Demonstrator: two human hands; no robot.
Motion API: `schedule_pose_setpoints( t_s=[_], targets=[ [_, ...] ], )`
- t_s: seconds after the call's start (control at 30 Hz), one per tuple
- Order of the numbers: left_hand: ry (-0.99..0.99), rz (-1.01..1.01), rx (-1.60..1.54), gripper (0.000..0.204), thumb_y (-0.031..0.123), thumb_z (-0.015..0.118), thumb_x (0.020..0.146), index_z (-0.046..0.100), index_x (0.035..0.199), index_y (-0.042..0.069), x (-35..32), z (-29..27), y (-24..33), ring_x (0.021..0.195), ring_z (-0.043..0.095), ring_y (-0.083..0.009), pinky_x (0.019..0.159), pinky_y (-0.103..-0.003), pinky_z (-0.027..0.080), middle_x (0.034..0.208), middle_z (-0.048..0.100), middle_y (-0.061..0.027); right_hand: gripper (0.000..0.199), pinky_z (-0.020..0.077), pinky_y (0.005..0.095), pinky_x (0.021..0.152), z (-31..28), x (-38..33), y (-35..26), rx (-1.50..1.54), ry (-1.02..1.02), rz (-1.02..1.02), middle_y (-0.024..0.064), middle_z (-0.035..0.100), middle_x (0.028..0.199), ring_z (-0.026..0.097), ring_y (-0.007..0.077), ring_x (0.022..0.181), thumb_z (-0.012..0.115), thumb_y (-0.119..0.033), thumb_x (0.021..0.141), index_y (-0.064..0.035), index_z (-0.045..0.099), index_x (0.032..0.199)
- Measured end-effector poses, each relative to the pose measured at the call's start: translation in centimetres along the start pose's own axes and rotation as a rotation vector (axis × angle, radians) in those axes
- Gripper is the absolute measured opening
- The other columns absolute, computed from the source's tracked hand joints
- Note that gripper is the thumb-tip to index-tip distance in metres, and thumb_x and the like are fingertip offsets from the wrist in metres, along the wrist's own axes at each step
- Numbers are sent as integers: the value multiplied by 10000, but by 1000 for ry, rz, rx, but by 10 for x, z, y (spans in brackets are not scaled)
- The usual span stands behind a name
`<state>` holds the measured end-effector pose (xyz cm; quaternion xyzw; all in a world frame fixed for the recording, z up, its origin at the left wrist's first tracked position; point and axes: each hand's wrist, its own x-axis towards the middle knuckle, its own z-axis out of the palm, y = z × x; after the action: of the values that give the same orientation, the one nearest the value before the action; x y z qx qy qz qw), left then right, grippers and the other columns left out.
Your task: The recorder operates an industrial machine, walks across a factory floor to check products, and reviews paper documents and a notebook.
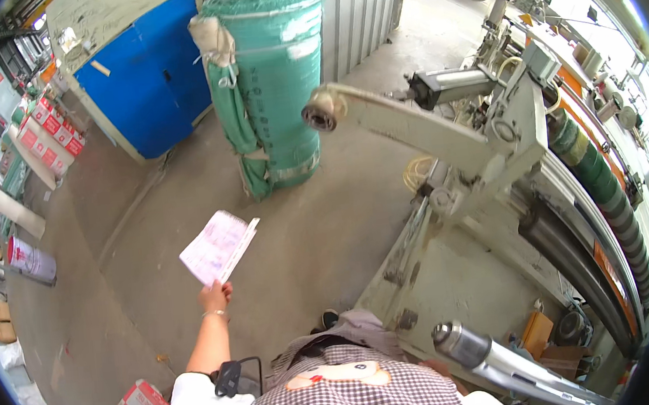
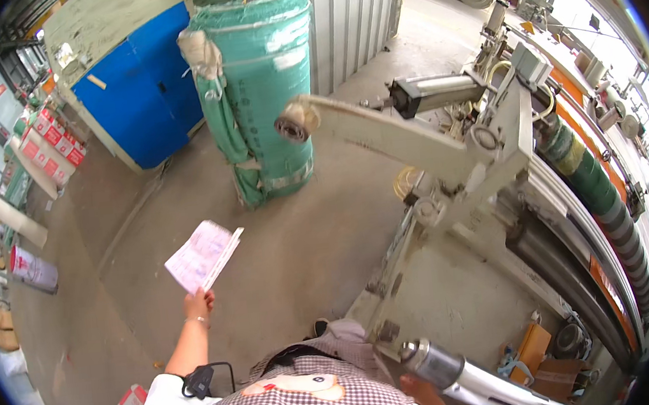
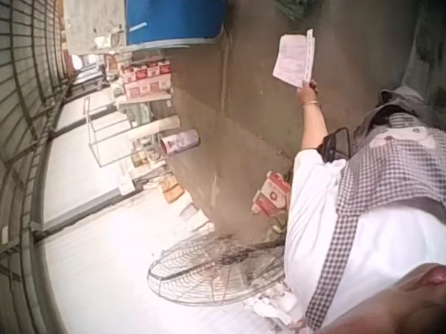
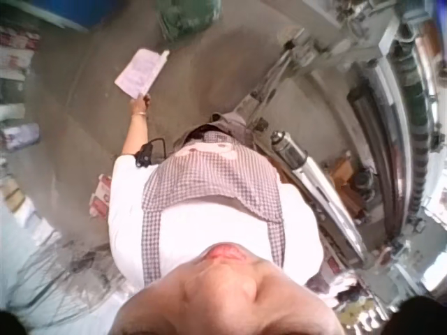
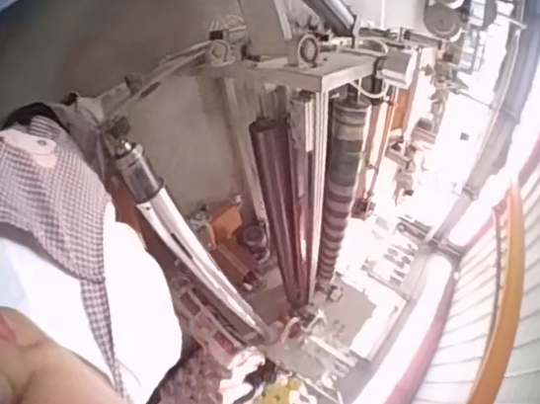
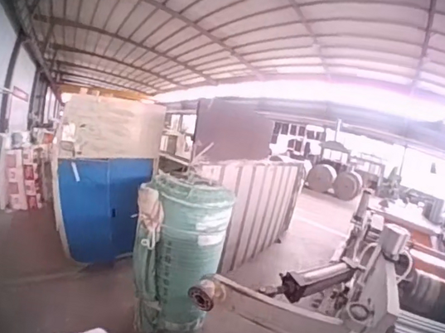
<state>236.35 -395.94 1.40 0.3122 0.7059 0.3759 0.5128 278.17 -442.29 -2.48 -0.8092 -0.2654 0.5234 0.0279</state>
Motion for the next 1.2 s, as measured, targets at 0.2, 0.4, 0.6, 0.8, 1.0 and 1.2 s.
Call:
schedule_pose_setpoints(
  t_s=[0.2, 0.4, 0.6, 0.8, 1.0, 1.2],
  targets=[
    [10, -96, 115, 160, 122, 488, 907, 583, 935, -3, 72, -27, 16, 485, 556, -104, 379, -226, 404, 670, 620, -59, 356, 488, 409, 712, 168, 185, 109, 255, 46, -142, 150, 676, 884, 660, 295, 836, 505, -388, 935, -60, 644, 930],
    [74, -135, 219, 139, 80, 482, 856, 507, 988, 46, 145, -44, 64, 473, 548, -107, 364, -223, 394, 672, 600, -60, 463, 463, 453, 793, 80, 74, -177, 237, 160, -225, 220, 646, 938, 609, 402, 930, 417, -442, 958, -26, 619, 969],
    [-130, -150, 77, 116, 79, 517, 863, 529, 966, 26, 259, -68, 100, 488, 568, -116, 391, -233, 420, 675, 616, -73, 541, 440, 445, 938, 47, 106, -367, -78, -4, -79, 232, 619, 1143, 568, 391, 1094, 395, -486, 953, -27, 615, 1136],
    [-21, -122, 9, 127, 105, 548, 897, 581, 950, -5, 344, -172, 128, 530, 608, -133, 431, -242, 451, 727, 658, -95, 481, 454, 424, 946, 16, 160, -643, -408, -75, -257, 151, 638, 1165, 568, 362, 1117, 429, -467, 940, -98, 611, 1189],
    [217, -252, -289, 161, 128, 566, 904, 612, 914, -27, 394, -266, 144, 554, 617, -136, 446, -247, 458, 732, 661, -100, 357, 484, 431, 891, 21, 252, -865, -750, -90, -752, 129, 659, 1088, 595, 360, 1044, 446, -368, 941, -103, 644, 1075],
    [723, -334, -681, 124, 97, 586, 807, 575, 863, -13, 474, -349, 79, 478, 565, -178, 437, -270, 477, 623, 575, -95, 320, 492, 454, 856, 124, 391, -1114, -995, -218, -1026, 138, 633, 1130, 587, 359, 1050, 425, -306, 953, -78, 624, 1055]
  ],
)
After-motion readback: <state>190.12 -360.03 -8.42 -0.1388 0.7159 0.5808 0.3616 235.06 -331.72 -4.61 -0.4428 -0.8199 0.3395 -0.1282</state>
